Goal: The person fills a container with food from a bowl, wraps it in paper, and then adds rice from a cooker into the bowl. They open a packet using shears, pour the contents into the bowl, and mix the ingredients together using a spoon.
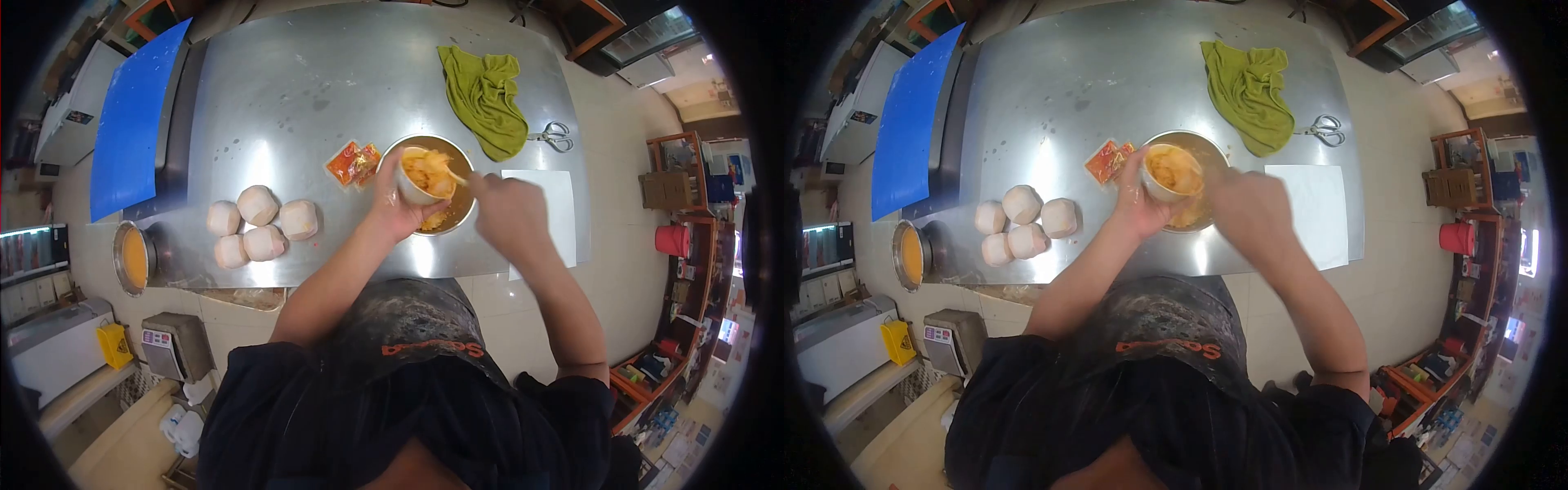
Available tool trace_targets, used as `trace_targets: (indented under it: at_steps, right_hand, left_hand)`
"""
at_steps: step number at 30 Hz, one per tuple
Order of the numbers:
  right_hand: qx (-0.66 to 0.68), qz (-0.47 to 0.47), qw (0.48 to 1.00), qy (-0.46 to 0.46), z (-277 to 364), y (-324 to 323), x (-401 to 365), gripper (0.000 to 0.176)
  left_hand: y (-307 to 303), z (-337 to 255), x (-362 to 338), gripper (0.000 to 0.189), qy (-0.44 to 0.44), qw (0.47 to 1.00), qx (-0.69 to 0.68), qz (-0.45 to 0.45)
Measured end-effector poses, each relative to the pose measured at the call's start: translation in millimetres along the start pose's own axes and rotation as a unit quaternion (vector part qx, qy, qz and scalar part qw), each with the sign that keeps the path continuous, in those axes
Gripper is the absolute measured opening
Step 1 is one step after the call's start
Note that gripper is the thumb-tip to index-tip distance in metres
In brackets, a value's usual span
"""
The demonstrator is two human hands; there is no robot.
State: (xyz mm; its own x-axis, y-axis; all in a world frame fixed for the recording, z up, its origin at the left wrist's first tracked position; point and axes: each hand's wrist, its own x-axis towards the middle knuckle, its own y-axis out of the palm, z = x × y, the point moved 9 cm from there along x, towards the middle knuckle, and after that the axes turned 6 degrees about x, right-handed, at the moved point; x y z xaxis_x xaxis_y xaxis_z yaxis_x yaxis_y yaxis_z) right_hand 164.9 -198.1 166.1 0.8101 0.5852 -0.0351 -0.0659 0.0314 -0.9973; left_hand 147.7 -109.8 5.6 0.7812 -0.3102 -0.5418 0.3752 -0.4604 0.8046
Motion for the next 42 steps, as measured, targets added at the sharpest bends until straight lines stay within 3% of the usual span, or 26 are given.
trace_targets:
  at_steps: [5,10,13,14,16,19,23,26,27,30,31,34,35,38,42]
  right_hand:
    - [-0.005,-0.053,0.997,-0.056,14.5,-38.6,-17.6,0.022]
    - [0.003,-0.005,0.985,-0.175,29.5,-12.5,-36.3,0.025]
    - [-0.002,-0.056,0.992,-0.111,-2.2,-48.6,-28.0,0.026]
    - [-0.009,-0.032,0.997,-0.073,-11.2,-51.4,-22.4,0.024]
    - [-0.026,0.024,0.998,-0.053,-27.6,-20.5,-6.4,0.018]
    - [-0.013,-0.008,0.998,-0.068,-37.1,51.8,17.0,0.015]
    - [0.004,0.143,0.982,-0.126,-29.5,125.7,14.0,0.019]
    - [0.026,0.05,0.993,-0.102,-48.7,89.3,14.5,0.023]
    - [-0.001,0.064,0.997,-0.044,-57.0,89.2,16.1,0.026]
    - [0.041,0.107,0.993,-0.002,-58.4,126.3,-3.6,0.03]
    - [0.092,0.158,0.981,0.071,-54.6,125.2,-8.3,0.024]
    - [0.213,0.126,0.964,0.097,-39.1,134.3,-17.7,0.022]
    - [0.232,0.139,0.952,0.143,-41.4,139.1,-18.2,0.022]
    - [0.326,0.09,0.929,0.152,-53.7,146.7,-16.2,0.025]
    - [0.39,0.1,0.9,0.168,-71.9,155.5,-5.6,0.025]
  left_hand:
    - [-2.1,-1.1,1.7,0.063,0.017,0.992,-0.11,0.062]
    - [-3.5,-6.9,0.0,0.056,0.071,0.996,-0.061,0.008]
    - [-2.1,-25.4,-27.2,0.059,0.127,0.991,-0.012,-0.048]
    - [-4.5,-31.6,-36.8,0.06,0.146,0.986,0.006,-0.075]
    - [-20.5,-40.1,-39.5,0.06,0.166,0.984,0.021,-0.054]
    - [-37.2,-48.9,-45.9,0.06,0.193,0.978,0.038,-0.07]
    - [-48.7,-53.0,-49.6,0.06,0.221,0.974,0.023,-0.033]
    - [-62.3,-48.3,-53.2,0.062,0.211,0.975,-0.011,-0.068]
    - [-64.7,-44.8,-53.5,0.062,0.212,0.975,-0.023,-0.068]
    - [-67.8,-44.7,-48.7,0.063,0.229,0.971,-0.037,-0.057]
    - [-69.8,-41.1,-49.1,0.063,0.238,0.969,-0.036,-0.056]
    - [-73.9,-33.2,-48.0,0.063,0.265,0.962,-0.058,-0.041]
    - [-75.2,-32.1,-47.9,0.063,0.275,0.958,-0.07,-0.035]
    - [-82.5,-33.1,-51.3,0.063,0.316,0.945,-0.079,-0.029]
    - [-85.7,-34.8,-50.9,0.063,0.336,0.937,-0.088,-0.019]
